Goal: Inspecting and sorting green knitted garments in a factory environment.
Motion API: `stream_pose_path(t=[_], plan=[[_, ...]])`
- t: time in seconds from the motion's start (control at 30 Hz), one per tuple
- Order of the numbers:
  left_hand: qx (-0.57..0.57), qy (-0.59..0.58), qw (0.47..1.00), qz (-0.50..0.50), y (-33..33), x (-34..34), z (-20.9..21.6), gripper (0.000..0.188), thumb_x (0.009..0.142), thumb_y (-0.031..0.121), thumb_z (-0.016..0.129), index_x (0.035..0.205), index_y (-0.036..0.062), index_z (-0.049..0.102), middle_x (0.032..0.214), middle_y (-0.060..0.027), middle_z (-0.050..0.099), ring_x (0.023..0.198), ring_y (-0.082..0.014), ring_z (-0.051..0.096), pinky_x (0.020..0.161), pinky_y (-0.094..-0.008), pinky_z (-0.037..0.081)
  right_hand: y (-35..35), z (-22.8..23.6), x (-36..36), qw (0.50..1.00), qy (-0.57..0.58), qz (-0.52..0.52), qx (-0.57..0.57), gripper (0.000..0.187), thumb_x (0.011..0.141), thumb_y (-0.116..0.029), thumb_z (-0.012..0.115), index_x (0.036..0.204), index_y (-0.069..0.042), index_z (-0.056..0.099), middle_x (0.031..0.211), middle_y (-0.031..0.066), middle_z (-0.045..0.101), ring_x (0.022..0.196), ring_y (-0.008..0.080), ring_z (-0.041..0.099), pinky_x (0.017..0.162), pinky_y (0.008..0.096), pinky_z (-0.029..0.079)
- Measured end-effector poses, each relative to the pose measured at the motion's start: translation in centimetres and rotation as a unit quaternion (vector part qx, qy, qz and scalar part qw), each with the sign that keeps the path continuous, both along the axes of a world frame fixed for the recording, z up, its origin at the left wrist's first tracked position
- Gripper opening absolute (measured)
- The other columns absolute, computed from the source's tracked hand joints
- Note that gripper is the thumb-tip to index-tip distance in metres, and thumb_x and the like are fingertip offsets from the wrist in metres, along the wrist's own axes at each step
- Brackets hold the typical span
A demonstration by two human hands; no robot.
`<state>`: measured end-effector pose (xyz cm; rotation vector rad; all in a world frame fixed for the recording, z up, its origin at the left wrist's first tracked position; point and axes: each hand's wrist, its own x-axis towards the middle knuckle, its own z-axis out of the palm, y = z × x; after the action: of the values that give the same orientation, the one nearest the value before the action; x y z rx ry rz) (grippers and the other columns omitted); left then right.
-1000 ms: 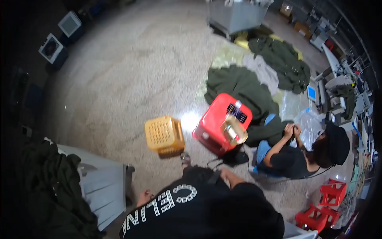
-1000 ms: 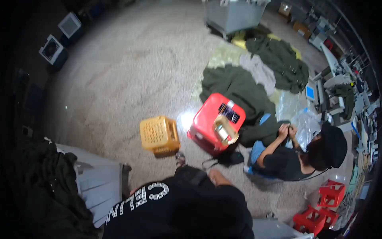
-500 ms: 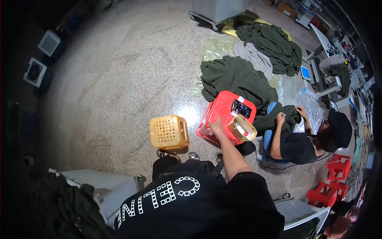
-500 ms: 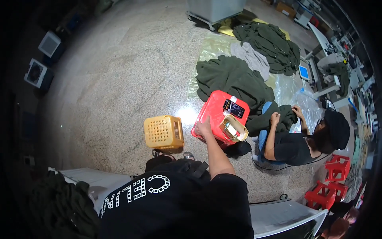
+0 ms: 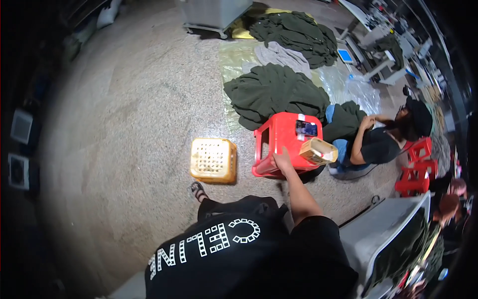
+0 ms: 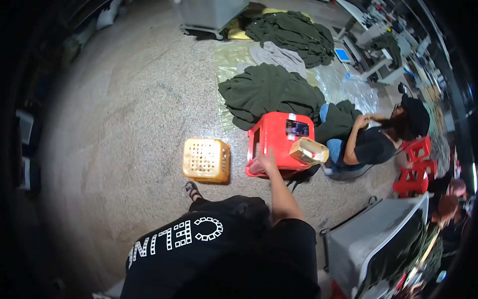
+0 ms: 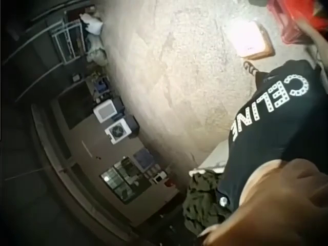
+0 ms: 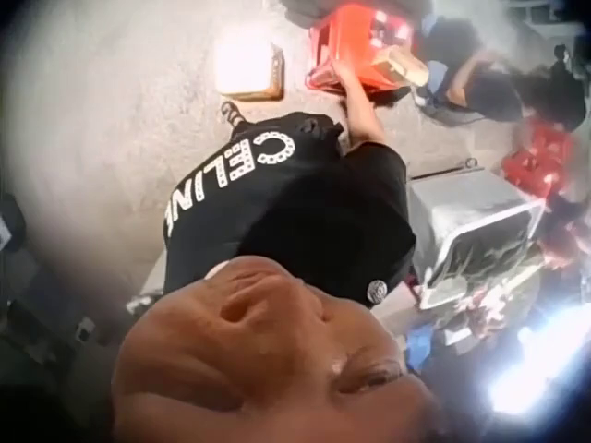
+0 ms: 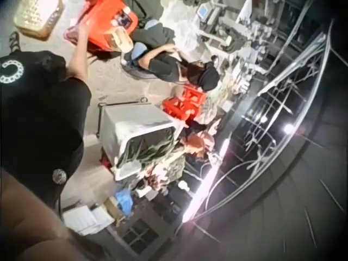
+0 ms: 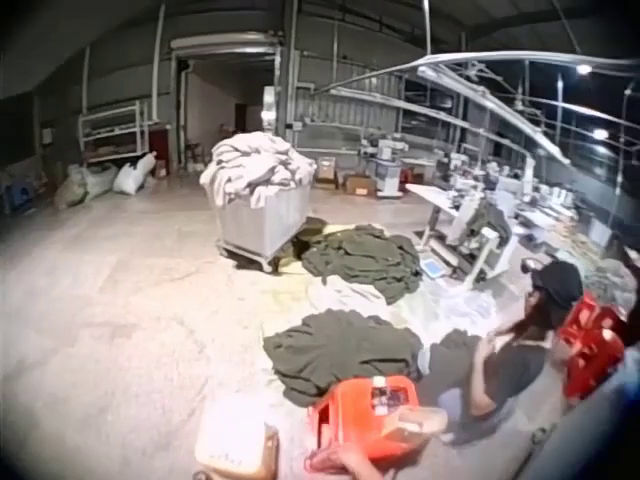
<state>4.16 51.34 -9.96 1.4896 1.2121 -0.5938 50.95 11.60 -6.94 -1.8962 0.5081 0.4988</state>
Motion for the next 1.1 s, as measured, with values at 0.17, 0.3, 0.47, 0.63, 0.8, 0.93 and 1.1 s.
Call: stream_pose_path(t=[0.17, 0.3, 0.47, 0.63, 0.8, 0.93, 1.1], plan=[[-0.002, -0.004, 1.000, -0.023, 16.5, -1.6, -1.2, 0.025, 0.082, 0.013, 0.056, 0.102, 0.0001, 0.052, 0.083, -0.0121, 0.061, 0.069, -0.0208, 0.060, 0.062, -0.0336, 0.050, 5.2, -0.6, -10.7, 0.944, 0.104, 0.251, -0.188, 0.053, 0.076, -0.016, 0.054, 0.126, -0.004, 0.041, 0.069, 0.0138, 0.060, 0.051, 0.0221, 0.057, 0.045, 0.0337, 0.046], [0.029, 0.054, 0.998, 0.030, 29.2, 1.1, 0.6, 0.022, 0.083, 0.016, 0.052, 0.100, 0.0024, 0.052, 0.081, -0.0125, 0.061, 0.066, -0.0246, 0.060, 0.053, -0.0335, 0.047, 9.5, 0.9, -15.1, 0.898, 0.188, 0.355, -0.180, 0.053, 0.074, -0.021, 0.058, 0.121, 0.000, 0.046, 0.087, 0.0187, 0.062, 0.063, 0.0237, 0.062, 0.051, 0.0351, 0.049], [0.064, 0.046, 0.995, 0.064, 37.1, 10.0, 4.9, 0.024, 0.085, 0.019, 0.048, 0.105, 0.0053, 0.050, 0.084, -0.0104, 0.061, 0.065, -0.0200, 0.060, 0.047, -0.0287, 0.043, 13.2, 1.4, -16.5, 0.927, 0.184, 0.243, -0.220, 0.049, 0.074, -0.026, 0.060, 0.114, 0.001, 0.053, 0.106, 0.0206, 0.058, 0.092, 0.0275, 0.061, 0.073, 0.0361, 0.050], [0.020, -0.029, 0.999, -0.011, 35.3, 18.9, 6.0, 0.032, 0.084, 0.017, 0.049, 0.114, 0.0068, 0.047, 0.087, -0.0087, 0.062, 0.065, -0.0185, 0.059, 0.054, -0.0285, 0.043, 17.0, 1.5, -14.7, 0.925, 0.148, 0.263, -0.233, 0.047, 0.075, -0.026, 0.058, 0.114, 0.000, 0.054, 0.110, 0.0204, 0.057, 0.099, 0.0328, 0.057, 0.087, 0.0364, 0.044], [-0.085, -0.046, 0.995, -0.030, 30.8, 21.9, 3.7, 0.024, 0.082, 0.010, 0.052, 0.106, 0.0051, 0.050, 0.080, -0.0087, 0.061, 0.064, -0.0182, 0.059, 0.055, -0.0309, 0.046, 19.1, 1.2, -11.1, 0.929, 0.140, 0.258, -0.224, 0.041, 0.074, -0.024, 0.054, 0.106, 0.001, 0.057, 0.108, 0.0221, 0.057, 0.103, 0.0345, 0.053, 0.090, 0.0385, 0.041], [-0.071, 0.001, 0.993, -0.094, 29.5, 23.2, 1.9, 0.030, 0.079, 0.009, 0.058, 0.107, 0.0019, 0.051, 0.083, -0.0106, 0.062, 0.068, -0.0192, 0.060, 0.059, -0.0313, 0.048, 18.7, -0.3, -6.6, 0.944, 0.129, 0.234, -0.194, 0.033, 0.072, -0.023, 0.052, 0.093, 0.001, 0.061, 0.098, 0.0231, 0.059, 0.097, 0.0354, 0.056, 0.084, 0.0402, 0.044], [-0.025, 0.042, 0.992, -0.119, 30.4, 28.5, 0.4, 0.037, 0.076, 0.008, 0.064, 0.109, -0.0021, 0.051, 0.086, -0.0130, 0.064, 0.072, -0.0205, 0.062, 0.064, -0.0318, 0.050, 19.5, -3.8, 1.0, 0.942, 0.055, 0.257, -0.211, 0.034, 0.076, -0.025, 0.054, 0.098, 0.000, 0.059, 0.097, 0.0228, 0.059, 0.095, 0.0362, 0.056, 0.081, 0.0404, 0.045]])
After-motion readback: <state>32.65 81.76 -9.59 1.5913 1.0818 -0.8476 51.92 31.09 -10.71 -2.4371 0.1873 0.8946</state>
